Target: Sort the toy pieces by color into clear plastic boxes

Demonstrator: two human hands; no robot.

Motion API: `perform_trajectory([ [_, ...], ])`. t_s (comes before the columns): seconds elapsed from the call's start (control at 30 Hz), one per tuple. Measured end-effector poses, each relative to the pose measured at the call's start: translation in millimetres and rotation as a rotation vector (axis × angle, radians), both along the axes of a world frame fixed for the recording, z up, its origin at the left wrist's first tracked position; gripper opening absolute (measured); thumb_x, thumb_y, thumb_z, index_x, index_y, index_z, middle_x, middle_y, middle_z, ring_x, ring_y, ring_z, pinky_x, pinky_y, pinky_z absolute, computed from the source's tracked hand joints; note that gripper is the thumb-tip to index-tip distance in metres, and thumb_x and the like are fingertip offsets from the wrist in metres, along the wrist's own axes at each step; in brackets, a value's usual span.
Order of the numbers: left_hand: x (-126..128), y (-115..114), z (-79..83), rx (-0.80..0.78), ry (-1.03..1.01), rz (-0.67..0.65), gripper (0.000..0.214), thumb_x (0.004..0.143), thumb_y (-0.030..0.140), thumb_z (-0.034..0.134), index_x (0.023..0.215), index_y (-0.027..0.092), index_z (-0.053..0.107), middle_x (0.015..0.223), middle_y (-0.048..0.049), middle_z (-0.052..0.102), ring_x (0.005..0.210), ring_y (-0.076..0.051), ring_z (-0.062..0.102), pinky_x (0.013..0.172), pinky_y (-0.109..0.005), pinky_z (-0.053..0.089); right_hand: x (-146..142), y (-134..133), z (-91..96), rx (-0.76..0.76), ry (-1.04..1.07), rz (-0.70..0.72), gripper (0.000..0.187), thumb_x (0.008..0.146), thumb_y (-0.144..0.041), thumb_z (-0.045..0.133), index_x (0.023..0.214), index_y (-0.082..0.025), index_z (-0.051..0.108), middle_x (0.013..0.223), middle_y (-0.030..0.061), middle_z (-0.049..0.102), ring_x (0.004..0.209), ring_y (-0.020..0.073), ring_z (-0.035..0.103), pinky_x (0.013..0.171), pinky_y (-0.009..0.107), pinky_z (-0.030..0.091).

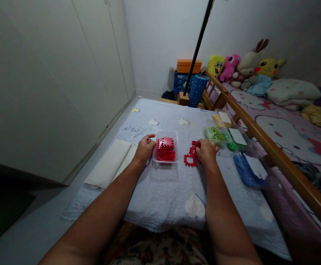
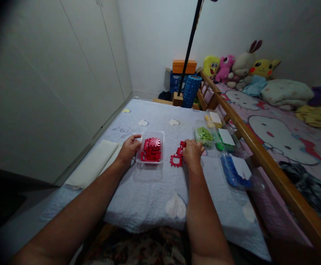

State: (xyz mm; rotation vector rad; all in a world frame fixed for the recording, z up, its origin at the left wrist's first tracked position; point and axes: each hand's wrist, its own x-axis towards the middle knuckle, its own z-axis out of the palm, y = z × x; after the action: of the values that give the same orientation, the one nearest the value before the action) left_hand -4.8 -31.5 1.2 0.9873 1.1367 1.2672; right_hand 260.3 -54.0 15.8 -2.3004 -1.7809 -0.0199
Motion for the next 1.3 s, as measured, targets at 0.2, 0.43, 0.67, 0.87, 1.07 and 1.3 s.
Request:
perform_trajectory([
  [0.2, 0, 1, -4.3, 0.003, -0.022, -0.002, 0.052, 0.065, 0.034, 0.074, 0.111, 0.016, 0.062, 0.057, 0.0110, 0.046, 0.046, -0.008, 0.039, 0.048, -0.022, 0.028, 1, 2, -3.4, 0.198, 0.168, 0.081, 0.022, 0.086, -0.021, 0.059, 0.100, -0.020, 0.077, 0.106, 0.0132, 0.071, 0.102, 0.0297, 0.056, 0.089, 0.041, 0.038],
  [0.43, -1, 3, -8.7, 0.038, -0.020, -0.013, 0.053, 0.069, 0.038, 0.077, 0.113, 0.015, 0.062, 0.060, 0.0097, 0.048, 0.050, -0.009, 0.043, 0.051, -0.022, 0.031, -39, -8, 16.9, 0.290, 0.596, 0.573, 0.010, 0.086, -0.024, 0.067, 0.094, -0.022, 0.072, 0.096, 0.0043, 0.071, 0.095, 0.0229, 0.061, 0.094, 0.038, 0.043],
  [0.67, -1, 0, -5.3, 0.053, -0.036, -0.015, 0.053, 0.068, 0.040, 0.079, 0.111, 0.014, 0.063, 0.058, 0.0107, 0.047, 0.048, -0.008, 0.041, 0.050, -0.022, 0.031, -87, -20, 21.3, 0.077, 0.369, 0.723, 0.015, 0.087, -0.021, 0.073, 0.101, -0.026, 0.077, 0.110, 0.0062, 0.073, 0.111, 0.0279, 0.054, 0.101, 0.046, 0.034],
  [0.87, -1, 2, -9.0, 0.044, -0.029, -0.017, 0.052, 0.068, 0.040, 0.079, 0.111, 0.015, 0.063, 0.060, 0.0096, 0.050, 0.050, -0.009, 0.045, 0.052, -0.021, 0.034, -89, -19, 14.1, 0.078, 0.355, 0.715, 0.020, 0.088, -0.021, 0.073, 0.106, -0.027, 0.077, 0.113, 0.0061, 0.076, 0.113, 0.0284, 0.055, 0.104, 0.049, 0.033],
  [1.07, 0, 3, -10.8, 0.028, -0.035, -0.014, 0.054, 0.068, 0.043, 0.080, 0.111, 0.016, 0.064, 0.061, 0.0082, 0.053, 0.050, -0.010, 0.049, 0.051, -0.021, 0.035, -41, -9, 14.1, 0.234, 0.425, 0.534, 0.021, 0.091, -0.020, 0.061, 0.104, -0.024, 0.077, 0.109, 0.0086, 0.077, 0.107, 0.0273, 0.060, 0.100, 0.044, 0.041],
  [1.3, 2, 4, -10.5, 0.013, -0.053, -0.013, 0.052, 0.066, 0.044, 0.080, 0.106, 0.016, 0.063, 0.064, 0.0061, 0.058, 0.053, -0.011, 0.054, 0.052, -0.022, 0.039, 14, 0, 0.3, 0.221, 0.156, 0.028, 0.030, 0.086, -0.020, 0.056, 0.105, -0.020, 0.079, 0.118, 0.0155, 0.075, 0.114, 0.0369, 0.053, 0.100, 0.054, 0.034],
])
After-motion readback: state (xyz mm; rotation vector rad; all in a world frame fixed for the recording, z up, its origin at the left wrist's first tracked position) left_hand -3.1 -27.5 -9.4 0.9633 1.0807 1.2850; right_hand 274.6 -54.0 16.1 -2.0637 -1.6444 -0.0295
